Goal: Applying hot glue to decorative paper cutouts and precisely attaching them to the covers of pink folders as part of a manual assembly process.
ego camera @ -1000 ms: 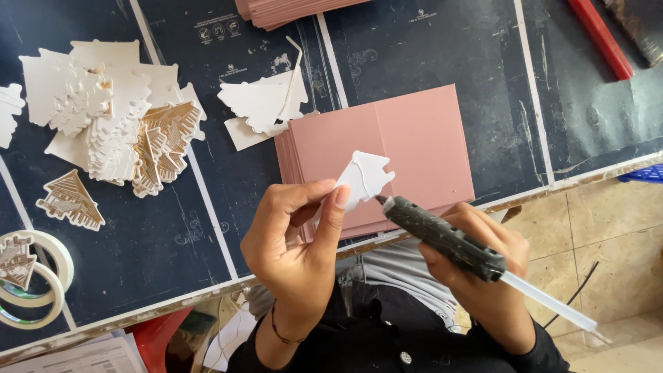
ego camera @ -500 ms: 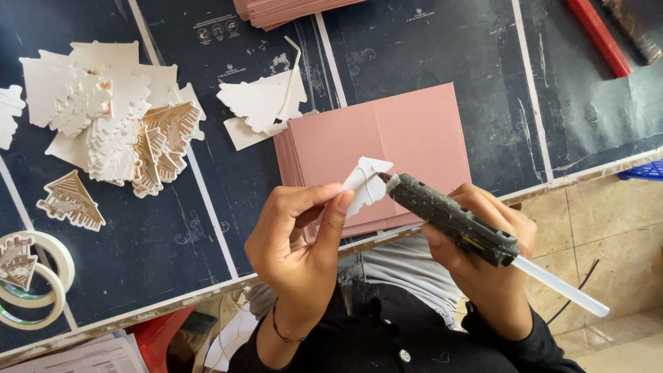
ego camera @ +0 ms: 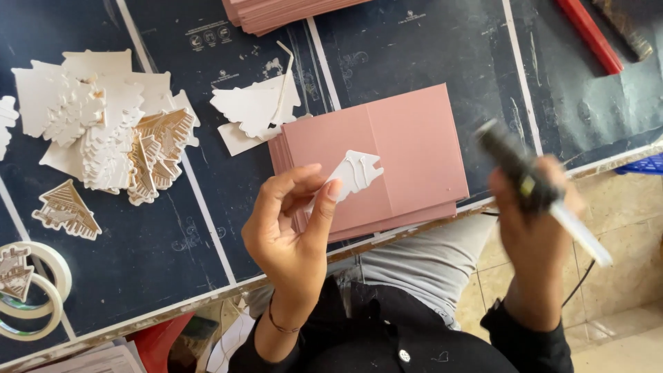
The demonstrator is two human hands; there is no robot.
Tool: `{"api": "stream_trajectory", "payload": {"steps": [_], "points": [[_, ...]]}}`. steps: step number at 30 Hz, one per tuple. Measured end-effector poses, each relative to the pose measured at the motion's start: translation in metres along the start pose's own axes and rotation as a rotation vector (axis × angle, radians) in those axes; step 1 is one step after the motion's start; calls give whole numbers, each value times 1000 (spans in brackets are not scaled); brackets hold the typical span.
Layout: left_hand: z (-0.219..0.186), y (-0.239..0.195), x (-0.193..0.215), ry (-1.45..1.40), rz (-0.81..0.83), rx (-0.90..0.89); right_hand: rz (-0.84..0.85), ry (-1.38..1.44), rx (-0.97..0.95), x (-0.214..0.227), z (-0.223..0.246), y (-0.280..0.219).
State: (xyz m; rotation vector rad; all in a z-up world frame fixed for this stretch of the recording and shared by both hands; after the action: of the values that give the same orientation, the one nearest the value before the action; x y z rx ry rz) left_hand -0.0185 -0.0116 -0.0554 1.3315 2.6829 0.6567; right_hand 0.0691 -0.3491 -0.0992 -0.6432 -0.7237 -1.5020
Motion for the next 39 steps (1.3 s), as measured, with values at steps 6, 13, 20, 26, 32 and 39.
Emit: {"api": "stream_trajectory", "payload": {"steps": [6, 13, 20, 26, 32, 39], "points": [[19, -1, -8, 24, 27, 63, -206, -292, 77, 15, -47, 47], [31, -11, -16, -192, 18, 237, -93, -570, -19, 11, -13, 56], [31, -17, -41, -201, 39, 346, 86, -51, 423, -22, 143, -26], [25, -15, -41, -224, 33, 336, 48, 92, 620, -39, 171, -36], [-3, -1, -28, 170, 191, -70, 151, 424, -217, -32, 87, 18], [25, -19, -34, 269, 297, -11, 376, 511, -366, -62, 71, 12]]}}
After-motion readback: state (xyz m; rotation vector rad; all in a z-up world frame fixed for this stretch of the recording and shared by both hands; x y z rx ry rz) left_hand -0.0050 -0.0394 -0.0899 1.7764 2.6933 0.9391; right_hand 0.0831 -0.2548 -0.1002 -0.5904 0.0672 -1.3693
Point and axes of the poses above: each hand's wrist, its own y-axis towards the middle knuckle, its own x-axis out of the back of the hand, z = x × y, the point moved 9 cm from there along y, towards the middle knuckle, and after that the axes turned 13 degrees about -x, right-handed, at the moved point
